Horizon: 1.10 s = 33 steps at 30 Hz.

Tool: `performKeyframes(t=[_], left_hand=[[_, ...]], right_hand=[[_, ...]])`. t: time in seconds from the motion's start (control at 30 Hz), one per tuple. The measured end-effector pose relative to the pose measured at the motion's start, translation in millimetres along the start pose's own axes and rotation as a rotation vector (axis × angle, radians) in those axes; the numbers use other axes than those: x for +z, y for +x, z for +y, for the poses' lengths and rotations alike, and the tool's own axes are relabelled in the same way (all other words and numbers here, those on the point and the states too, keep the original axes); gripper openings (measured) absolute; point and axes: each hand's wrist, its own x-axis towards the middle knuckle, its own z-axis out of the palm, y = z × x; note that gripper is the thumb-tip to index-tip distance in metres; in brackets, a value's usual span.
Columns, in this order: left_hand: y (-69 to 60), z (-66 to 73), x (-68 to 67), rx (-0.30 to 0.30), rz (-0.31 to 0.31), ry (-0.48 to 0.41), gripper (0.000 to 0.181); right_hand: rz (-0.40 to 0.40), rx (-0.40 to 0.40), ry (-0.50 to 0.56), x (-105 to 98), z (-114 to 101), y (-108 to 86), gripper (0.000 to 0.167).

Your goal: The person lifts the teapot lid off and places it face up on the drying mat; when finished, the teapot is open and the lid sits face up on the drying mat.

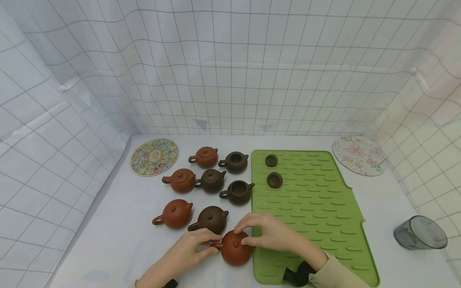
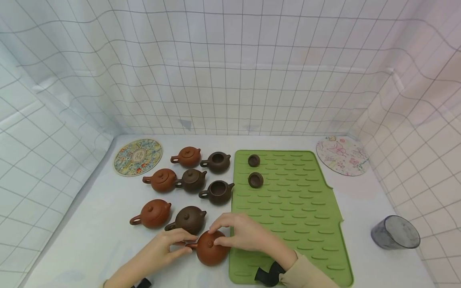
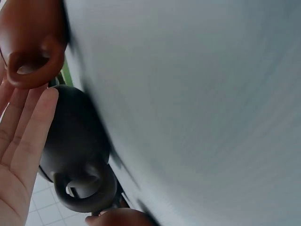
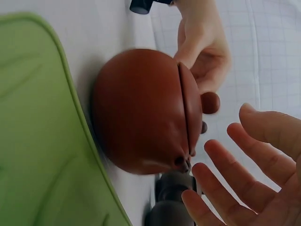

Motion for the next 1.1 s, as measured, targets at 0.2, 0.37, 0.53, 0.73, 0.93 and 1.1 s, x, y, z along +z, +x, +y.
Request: performKeyframes(t=[0.2,0.37,0.53,0.73,0.93,1.1], left_hand=[[0.1,-3.4,3.5,0.022,0.014,-0.044,0.024],[0.7,-5.3,5.0,0.012,0.015,-0.064,0.025],[2.1,-6.6,6.6,0.007,0.016,-0.082,0.025],[2.5,-4.5,6.7,0.014,0.038,-0.066,0.021],[2.5,-3.2,7.6,0.034,0.058,-0.057,0.02],[2.0,-1.1,7.3,-0.011,0.023,-0.093,0.019]], right_hand=[[-0.004,-0.039,-0.032,10,-1,2.1,0.018],[0.001,-0.034,-0.097,15,-1,2.6,0.018],[0.004,0.002,-0.111,18,-2,3.7,0.017],[0.003,-0.029,-0.129,21,-2,4.7,0.017],[0.031,-0.086,-0.148,21,-1,3.9,0.016],[0.052,-0.131,-0.152,23,2,4.1,0.014]])
